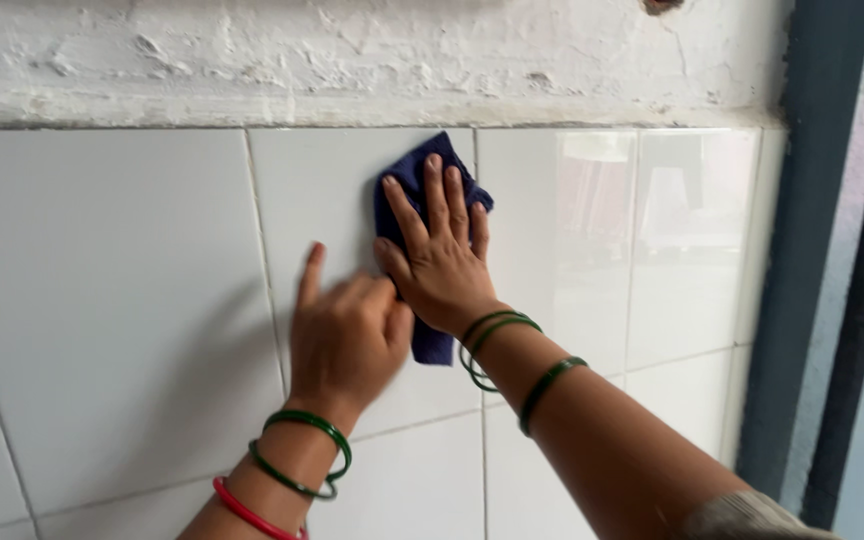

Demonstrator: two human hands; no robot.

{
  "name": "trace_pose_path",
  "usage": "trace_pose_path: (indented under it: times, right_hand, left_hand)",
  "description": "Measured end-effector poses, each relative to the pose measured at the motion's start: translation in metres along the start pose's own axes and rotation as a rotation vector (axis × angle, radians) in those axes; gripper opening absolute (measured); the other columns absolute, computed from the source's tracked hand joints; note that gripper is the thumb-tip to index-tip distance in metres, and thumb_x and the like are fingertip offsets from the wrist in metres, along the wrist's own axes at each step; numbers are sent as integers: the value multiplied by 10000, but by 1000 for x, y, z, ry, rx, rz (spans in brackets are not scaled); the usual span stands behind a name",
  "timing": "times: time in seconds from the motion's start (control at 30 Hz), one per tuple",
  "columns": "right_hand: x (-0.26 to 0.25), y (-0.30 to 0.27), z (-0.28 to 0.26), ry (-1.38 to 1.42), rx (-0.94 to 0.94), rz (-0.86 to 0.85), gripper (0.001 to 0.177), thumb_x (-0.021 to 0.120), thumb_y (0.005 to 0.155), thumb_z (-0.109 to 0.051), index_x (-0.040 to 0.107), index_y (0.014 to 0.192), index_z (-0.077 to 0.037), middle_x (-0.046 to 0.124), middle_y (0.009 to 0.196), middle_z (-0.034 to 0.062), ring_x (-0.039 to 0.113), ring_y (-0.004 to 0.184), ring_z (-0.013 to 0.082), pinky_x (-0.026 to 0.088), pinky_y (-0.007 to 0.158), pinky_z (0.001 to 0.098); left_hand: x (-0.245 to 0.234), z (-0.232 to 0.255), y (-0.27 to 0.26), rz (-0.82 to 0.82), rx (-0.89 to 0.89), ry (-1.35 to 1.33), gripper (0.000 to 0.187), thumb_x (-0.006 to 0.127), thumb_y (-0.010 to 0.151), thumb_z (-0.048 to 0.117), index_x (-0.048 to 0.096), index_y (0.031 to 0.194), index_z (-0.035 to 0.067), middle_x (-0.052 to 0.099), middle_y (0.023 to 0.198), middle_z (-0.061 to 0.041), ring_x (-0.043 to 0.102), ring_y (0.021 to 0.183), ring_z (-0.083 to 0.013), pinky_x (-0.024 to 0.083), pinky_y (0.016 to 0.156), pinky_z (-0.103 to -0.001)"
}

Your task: The person wipes wall tiles with a blue cloth, moving from a corner across the tiled surface and along the edges near a pipe and doorframe.

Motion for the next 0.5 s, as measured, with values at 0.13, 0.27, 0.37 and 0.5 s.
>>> trace_pose_path:
  times: [0.13,0.27,0.37,0.5]
  right_hand:
    - [8,5,-1,-49,-64,11,677,382,1029,-532,176,1628,-293,-66,1708,130,-97,1569,318,-27,1218,552]
    - [22,19,-25,-13,-192,77,662,329,1087,-458,134,1661,-193,-48,1739,135,-73,1604,302,-25,1265,535]
    - [16,20,-31,-103,-203,42,632,337,1049,-351,180,1650,-232,-41,1728,107,-35,1596,287,7,1250,519]
    - [-7,19,-21,52,-276,91,626,450,941,-243,354,1560,-236,199,1696,59,153,1573,266,134,1244,491]
  left_hand:
    - [-16,-26,39,1010,245,-313,377,494,1039,140,539,1407,73,465,1570,-152,335,1532,-314,243,1286,-444]
    - [-21,-60,72,1004,391,60,510,493,1096,263,428,1580,114,309,1674,-95,231,1561,-285,164,1293,-479]
    - [-16,-74,77,915,333,64,579,440,1115,320,320,1631,85,232,1706,-99,170,1582,-262,139,1301,-480]
    - [-11,-75,75,925,300,100,583,425,1116,340,308,1641,113,231,1714,-91,173,1588,-271,133,1313,-480]
Point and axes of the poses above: each hand's wrist, its own y-axis towards the middle knuckle, its own x-axis out of the palm, z = x × y, the point moved 1 cm from there along y, towards the middle knuckle
